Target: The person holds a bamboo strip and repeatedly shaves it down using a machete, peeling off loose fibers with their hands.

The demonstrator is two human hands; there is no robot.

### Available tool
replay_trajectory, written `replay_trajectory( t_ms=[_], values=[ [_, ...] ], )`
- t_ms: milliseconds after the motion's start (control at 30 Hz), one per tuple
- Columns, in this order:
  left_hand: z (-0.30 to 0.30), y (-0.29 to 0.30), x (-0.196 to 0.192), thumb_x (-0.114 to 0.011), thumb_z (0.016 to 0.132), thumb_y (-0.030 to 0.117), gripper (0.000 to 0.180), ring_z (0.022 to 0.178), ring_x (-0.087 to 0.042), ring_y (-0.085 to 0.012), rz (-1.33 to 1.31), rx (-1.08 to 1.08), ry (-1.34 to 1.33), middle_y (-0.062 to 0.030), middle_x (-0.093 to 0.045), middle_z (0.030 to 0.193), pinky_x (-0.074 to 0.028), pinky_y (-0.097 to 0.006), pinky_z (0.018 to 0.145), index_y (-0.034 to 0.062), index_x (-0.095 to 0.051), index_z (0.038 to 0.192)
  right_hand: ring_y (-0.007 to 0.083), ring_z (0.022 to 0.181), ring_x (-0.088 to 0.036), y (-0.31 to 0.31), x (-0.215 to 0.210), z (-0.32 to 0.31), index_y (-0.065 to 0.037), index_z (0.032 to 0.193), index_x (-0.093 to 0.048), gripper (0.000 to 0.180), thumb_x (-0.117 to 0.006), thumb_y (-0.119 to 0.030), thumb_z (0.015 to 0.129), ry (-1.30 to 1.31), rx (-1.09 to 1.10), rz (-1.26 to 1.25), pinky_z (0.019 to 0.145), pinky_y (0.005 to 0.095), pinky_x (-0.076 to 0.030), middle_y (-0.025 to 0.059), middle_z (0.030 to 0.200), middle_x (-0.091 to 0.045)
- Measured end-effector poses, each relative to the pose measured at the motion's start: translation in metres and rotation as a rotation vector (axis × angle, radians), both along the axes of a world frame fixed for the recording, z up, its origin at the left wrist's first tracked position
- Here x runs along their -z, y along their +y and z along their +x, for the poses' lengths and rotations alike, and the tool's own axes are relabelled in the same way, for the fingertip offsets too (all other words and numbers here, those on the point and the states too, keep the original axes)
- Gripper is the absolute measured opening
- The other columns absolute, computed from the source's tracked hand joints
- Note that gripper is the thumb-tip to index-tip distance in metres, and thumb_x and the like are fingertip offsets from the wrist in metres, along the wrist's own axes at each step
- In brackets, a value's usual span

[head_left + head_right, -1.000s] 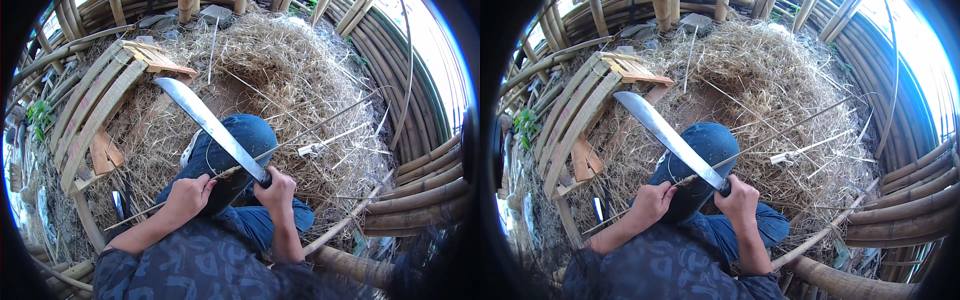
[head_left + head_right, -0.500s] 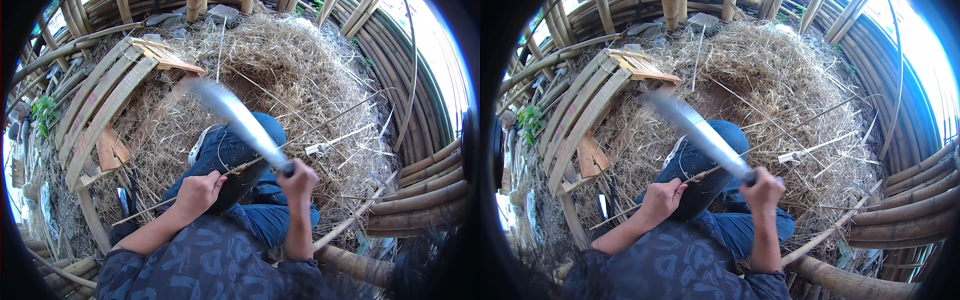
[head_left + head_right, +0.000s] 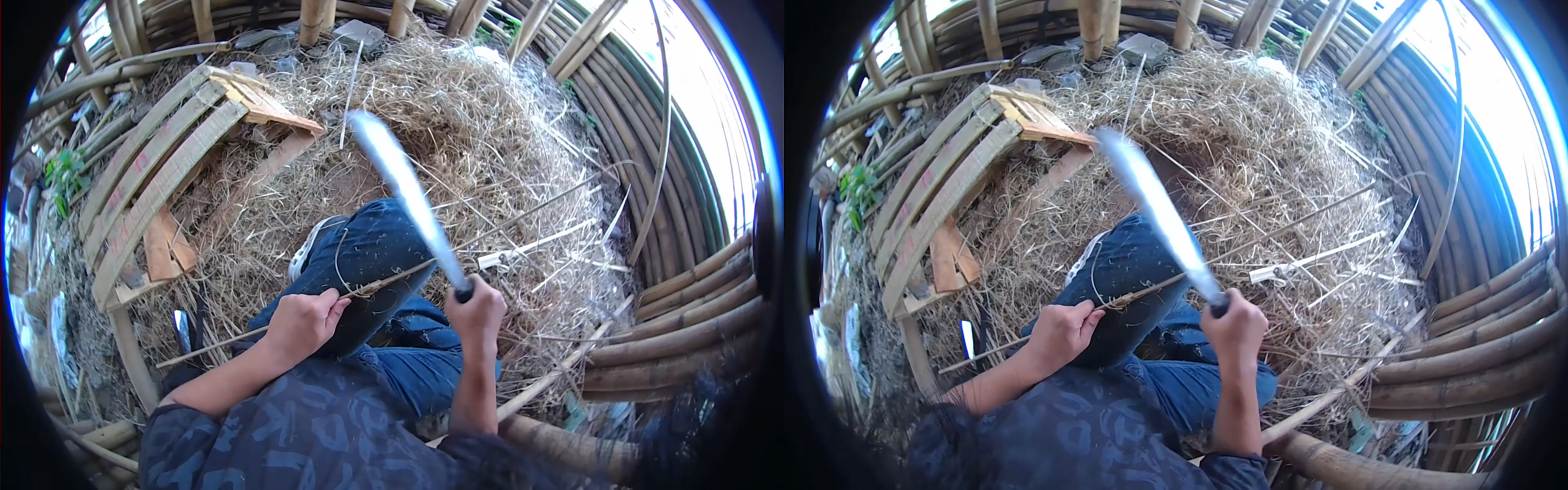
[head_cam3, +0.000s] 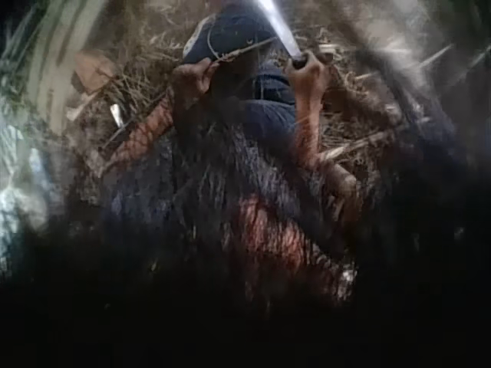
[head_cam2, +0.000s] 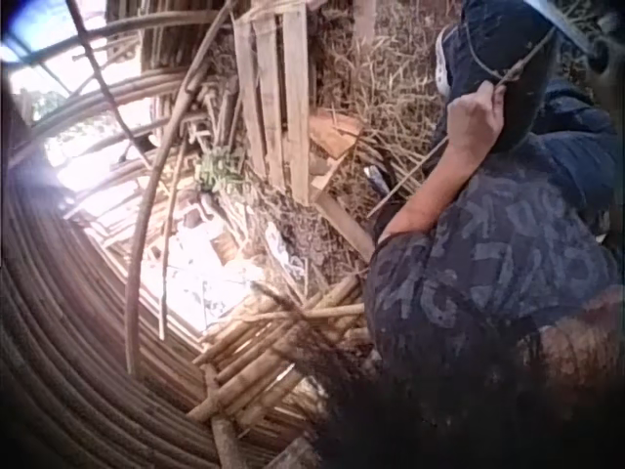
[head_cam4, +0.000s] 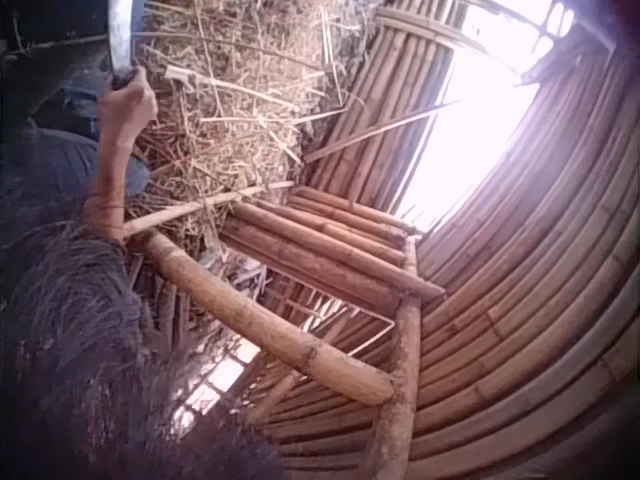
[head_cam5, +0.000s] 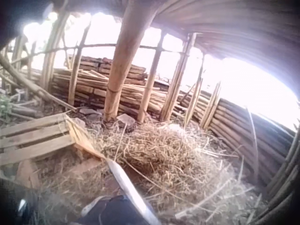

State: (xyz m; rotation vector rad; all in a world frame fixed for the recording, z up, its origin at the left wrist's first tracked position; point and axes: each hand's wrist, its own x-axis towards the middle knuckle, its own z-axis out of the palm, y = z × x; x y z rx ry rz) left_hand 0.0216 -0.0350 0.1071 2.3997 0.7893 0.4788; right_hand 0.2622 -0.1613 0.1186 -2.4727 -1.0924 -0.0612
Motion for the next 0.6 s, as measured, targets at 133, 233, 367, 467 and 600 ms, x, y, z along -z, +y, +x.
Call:
replay_trajectory(
  t_ms=[133,233,367,467,600],
  values=[
    [-0.004,0.004,0.010,-0.057,0.092,0.024,0.030,0.052,-0.057,-0.0378,0.004,-0.033,-0.033,-0.0179,-0.054,0.054,-0.043,-0.045,0.046,0.0060,-0.051,0.069,0.0333,0.060,-0.062,0.006,0.008,-0.007,-0.008,0.074,-0.062,0.019,-0.070,-0.022,0.063,-0.008,-0.228,0.041,0.057,0.0423,-0.048,0.0127,0.062,-0.061],
    [-0.002,0.007,0.005,-0.057,0.092,0.024,0.031,0.054,-0.056,-0.0398,-0.063,-0.027,-0.048,-0.0193,-0.053,0.055,-0.042,-0.046,0.046,0.0048,-0.051,0.069,0.0321,0.060,-0.062,0.005,0.010,0.011,-0.009,0.073,-0.061,0.020,-0.071,-0.022,0.062,-0.039,-0.227,-0.003,0.058,0.0415,-0.047,0.0115,0.062,-0.061],
    [0.002,0.008,0.000,-0.057,0.092,0.025,0.031,0.057,-0.056,-0.0406,-0.128,-0.004,-0.051,-0.0199,-0.054,0.058,-0.042,-0.047,0.048,0.0037,-0.054,0.071,0.0307,0.061,-0.062,0.008,0.016,0.017,-0.010,0.070,-0.061,0.020,-0.072,-0.023,0.060,-0.084,-0.177,0.006,0.060,0.0411,-0.047,0.0095,0.062,-0.061],
    [0.001,0.008,0.001,-0.057,0.093,0.024,0.032,0.058,-0.053,-0.0427,-0.199,-0.006,-0.092,-0.0220,-0.051,0.060,-0.039,-0.044,0.047,0.0015,-0.053,0.070,0.0295,0.061,-0.063,0.008,0.014,0.021,-0.011,0.070,-0.060,0.023,-0.075,-0.023,0.058,-0.130,-0.171,0.010,0.058,0.0399,-0.048,0.0083,0.062,-0.062],
    [0.000,0.011,0.003,-0.057,0.093,0.024,0.031,0.058,-0.054,-0.0422,-0.214,-0.008,-0.107,-0.0219,-0.053,0.060,-0.040,-0.044,0.048,0.0013,-0.055,0.072,0.0289,0.064,-0.064,0.009,0.010,0.021,-0.011,0.071,-0.061,0.026,-0.077,-0.024,0.054,-0.157,-0.132,-0.034,0.058,0.0395,-0.048,0.0083,0.065,-0.063]
  ],
)
